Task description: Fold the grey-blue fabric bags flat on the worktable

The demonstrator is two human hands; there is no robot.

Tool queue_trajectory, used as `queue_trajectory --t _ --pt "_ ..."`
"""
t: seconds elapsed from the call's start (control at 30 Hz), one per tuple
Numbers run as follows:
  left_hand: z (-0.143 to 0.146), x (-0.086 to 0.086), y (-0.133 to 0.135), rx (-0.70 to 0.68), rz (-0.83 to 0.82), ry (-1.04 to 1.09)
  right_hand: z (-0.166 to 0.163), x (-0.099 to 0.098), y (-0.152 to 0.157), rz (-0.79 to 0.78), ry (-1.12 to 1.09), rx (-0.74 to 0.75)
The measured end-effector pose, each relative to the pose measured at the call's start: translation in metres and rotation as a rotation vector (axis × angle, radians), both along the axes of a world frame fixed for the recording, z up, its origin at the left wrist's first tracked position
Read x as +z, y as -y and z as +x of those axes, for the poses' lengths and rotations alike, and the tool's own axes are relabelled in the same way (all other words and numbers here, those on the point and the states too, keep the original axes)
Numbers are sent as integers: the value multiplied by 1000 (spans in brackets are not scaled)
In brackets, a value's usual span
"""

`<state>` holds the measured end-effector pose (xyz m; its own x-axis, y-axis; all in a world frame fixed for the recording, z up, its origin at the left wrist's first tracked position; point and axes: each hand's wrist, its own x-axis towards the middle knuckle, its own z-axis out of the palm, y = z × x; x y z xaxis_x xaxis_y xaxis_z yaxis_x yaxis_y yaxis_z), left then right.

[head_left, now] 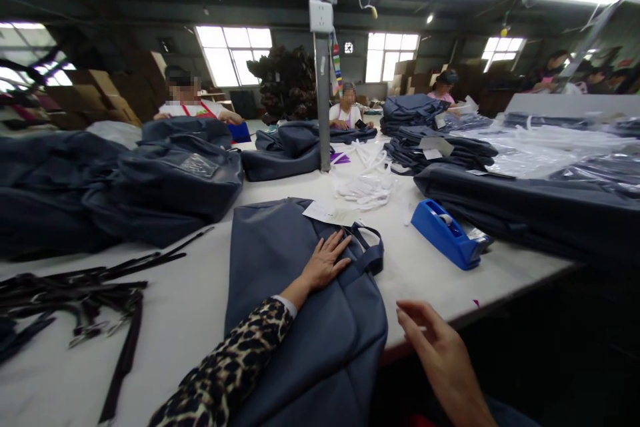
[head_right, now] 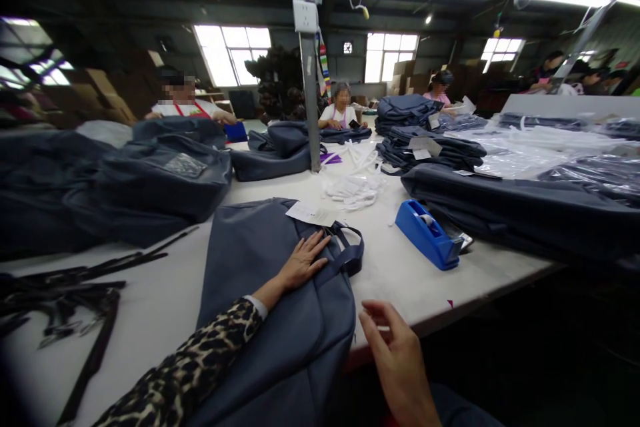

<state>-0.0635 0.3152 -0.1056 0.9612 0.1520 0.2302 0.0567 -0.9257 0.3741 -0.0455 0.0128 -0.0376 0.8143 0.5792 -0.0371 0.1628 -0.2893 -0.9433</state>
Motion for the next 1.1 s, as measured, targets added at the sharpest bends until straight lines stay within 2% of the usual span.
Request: queue_trajectory --t 0.03,0.17,0.3,0.37,0.47,0.6,0.77,0.87,0.93,1.0,1.1 --pt "0 2 -3 -6 -5 7 11 -2 -13 -3 93 -28" --pt "6 20 -28 -86 3 46 29 -19 -60 -134 351 42" --pt "17 34 -57 -85 42 45 21 -33 -74 -246 413 -12" --pt "18 30 -62 -47 58 58 14 -39 -74 -241 369 -61" --pt "14 14 -61 0 75 84 10 -55 -74 -211 319 -93" --pt "15 -7 -62 80 88 105 25 -80 -82 -171 239 1" --pt "11 -6 -67 156 28 174 51 -82 -89 -69 125 145" --pt "-8 -6 -57 243 21 219 62 -73 -84 -10 117 195" --pt "-30 -9 -45 248 53 202 69 -66 -77 11 101 214" --pt "-60 -14 -34 159 128 158 76 -58 -67 11 76 193" --pt "-105 -26 -34 -69 283 87 89 -45 -52 0 49 140"
